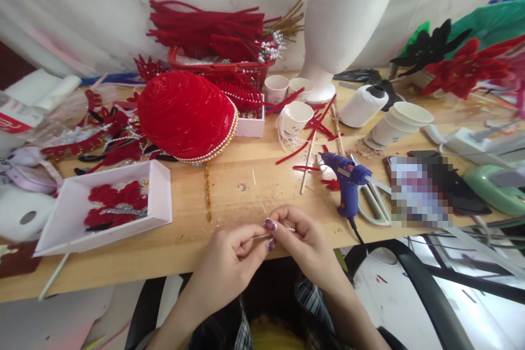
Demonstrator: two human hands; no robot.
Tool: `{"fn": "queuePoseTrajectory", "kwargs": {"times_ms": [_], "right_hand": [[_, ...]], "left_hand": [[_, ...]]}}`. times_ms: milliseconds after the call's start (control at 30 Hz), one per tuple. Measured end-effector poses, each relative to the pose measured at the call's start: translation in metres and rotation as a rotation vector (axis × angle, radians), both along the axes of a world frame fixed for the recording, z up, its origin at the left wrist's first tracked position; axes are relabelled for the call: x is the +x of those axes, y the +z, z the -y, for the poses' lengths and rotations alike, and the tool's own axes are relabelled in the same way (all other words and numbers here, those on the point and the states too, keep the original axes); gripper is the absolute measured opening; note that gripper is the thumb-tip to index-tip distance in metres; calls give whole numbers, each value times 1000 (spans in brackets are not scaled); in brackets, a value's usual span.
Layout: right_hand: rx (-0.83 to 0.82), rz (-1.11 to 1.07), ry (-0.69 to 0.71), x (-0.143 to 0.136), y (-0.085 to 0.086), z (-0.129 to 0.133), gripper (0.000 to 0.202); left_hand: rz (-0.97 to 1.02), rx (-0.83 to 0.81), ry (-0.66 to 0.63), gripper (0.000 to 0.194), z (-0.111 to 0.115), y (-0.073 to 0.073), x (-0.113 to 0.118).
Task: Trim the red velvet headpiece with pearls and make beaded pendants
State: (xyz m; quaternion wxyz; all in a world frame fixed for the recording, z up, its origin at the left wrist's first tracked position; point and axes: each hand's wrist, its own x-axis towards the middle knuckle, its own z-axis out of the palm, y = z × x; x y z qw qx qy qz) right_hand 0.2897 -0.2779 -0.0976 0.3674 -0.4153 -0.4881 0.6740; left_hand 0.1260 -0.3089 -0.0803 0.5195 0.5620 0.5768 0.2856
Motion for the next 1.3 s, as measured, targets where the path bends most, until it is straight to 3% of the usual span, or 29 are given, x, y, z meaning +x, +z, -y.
{"fn": "queuePoseTrajectory", "kwargs": {"times_ms": [267, 633, 800, 967, 1300], "right_hand": [[39, 76, 89, 8, -4, -3, 42], [-11, -28, 182, 10, -5, -3, 40], [81, 14, 183, 14, -4, -6, 35], [275, 207, 212, 21, 5, -9, 26], [325, 368, 217, 13, 12, -10, 23]], "left_hand": [[135, -65, -12, 29, 1, 3, -1], [214, -47, 52, 30, 1, 4, 5], [205, -29, 83, 31, 3, -2, 1], [140, -1, 126, 33, 1, -5, -5], [119, -5, 141, 33, -1, -8, -13]]}}
